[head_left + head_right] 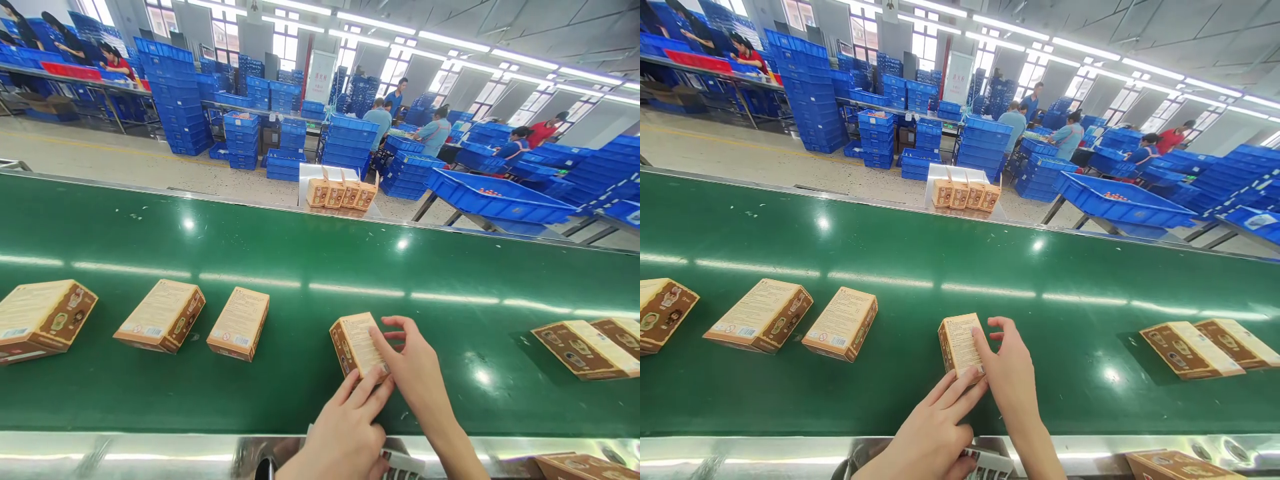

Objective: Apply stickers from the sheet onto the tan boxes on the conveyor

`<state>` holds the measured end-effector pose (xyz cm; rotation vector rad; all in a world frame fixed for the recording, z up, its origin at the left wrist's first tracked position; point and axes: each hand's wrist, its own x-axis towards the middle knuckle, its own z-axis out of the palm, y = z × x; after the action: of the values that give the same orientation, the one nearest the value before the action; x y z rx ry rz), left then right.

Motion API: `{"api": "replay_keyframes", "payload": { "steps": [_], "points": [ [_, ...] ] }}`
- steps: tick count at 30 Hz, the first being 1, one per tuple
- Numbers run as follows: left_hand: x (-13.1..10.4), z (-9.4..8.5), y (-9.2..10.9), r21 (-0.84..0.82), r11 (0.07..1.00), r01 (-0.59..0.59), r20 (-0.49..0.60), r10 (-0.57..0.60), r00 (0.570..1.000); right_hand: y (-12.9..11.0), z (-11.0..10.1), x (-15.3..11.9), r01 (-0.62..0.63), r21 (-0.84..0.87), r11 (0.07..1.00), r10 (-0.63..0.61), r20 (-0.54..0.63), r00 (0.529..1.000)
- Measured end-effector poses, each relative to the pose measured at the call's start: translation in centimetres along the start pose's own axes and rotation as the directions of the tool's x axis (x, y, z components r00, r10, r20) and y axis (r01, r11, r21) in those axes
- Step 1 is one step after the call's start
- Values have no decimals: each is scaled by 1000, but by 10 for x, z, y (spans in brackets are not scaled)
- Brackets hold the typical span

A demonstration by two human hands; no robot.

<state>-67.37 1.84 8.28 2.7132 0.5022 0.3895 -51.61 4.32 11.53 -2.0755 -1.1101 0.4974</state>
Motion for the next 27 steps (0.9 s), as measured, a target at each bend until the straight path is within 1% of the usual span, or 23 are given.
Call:
{"api": "replay_keyframes", "payload": {
  "steps": [2,4,5,6,7,8,9,10,11,12,13,14,17,20,22,25,27],
  "points": [
    [3,2,-1,-22,1000,-9,-8,9,1000,0,-6,5,14,-84,996,-22,-98,995],
    [4,2,-1,-74,997,-26,-39,23,999,0,-16,6,129,-105,986,-145,-168,975],
    [4,1,-1,-116,993,-31,-55,24,998,0,-23,3,206,-95,974,-219,-166,962],
    [3,-2,-1,-169,986,-17,-66,6,998,0,-30,-1,279,-71,958,-286,-129,950],
    [1,-7,1,-228,973,25,-67,-41,997,-1,-39,-6,341,-37,939,-342,-44,939],
    [-2,-14,2,-286,954,92,-62,-114,992,-1,-47,-13,384,3,924,-382,91,920],
    [-5,-23,4,-344,922,176,-52,-205,977,-2,-54,-21,411,42,911,-408,249,878],
    [-8,-32,5,-393,881,265,-43,-305,951,-3,-61,-28,429,77,900,-422,403,812],
    [-12,-42,6,-436,836,332,-42,-387,921,-4,-65,-35,444,105,890,-429,523,736],
    [-16,-52,6,-481,793,373,-34,-442,896,-4,-68,-41,459,124,880,-434,602,670],
    [-19,-60,6,-518,756,400,-7,-472,882,-5,-70,-45,475,132,870,-439,644,626],
    [-23,-68,5,-545,727,418,26,-483,875,-5,-70,-48,494,135,859,-451,655,606],
    [-32,-81,-1,-528,689,496,132,-511,849,-3,-65,-48,574,121,810,-509,633,584],
    [-39,-85,-4,-445,688,574,167,-566,807,-1,-60,-43,677,96,729,-590,589,552],
    [-42,-87,-5,-396,697,597,174,-582,794,-1,-56,-43,756,78,650,-670,529,521],
    [-45,-90,-3,-333,720,609,183,-584,791,-7,-51,-45,869,28,493,-800,407,441],
    [-46,-92,-3,-304,738,602,177,-577,797,-13,-49,-47,914,-3,405,-853,360,379]
  ]
}}
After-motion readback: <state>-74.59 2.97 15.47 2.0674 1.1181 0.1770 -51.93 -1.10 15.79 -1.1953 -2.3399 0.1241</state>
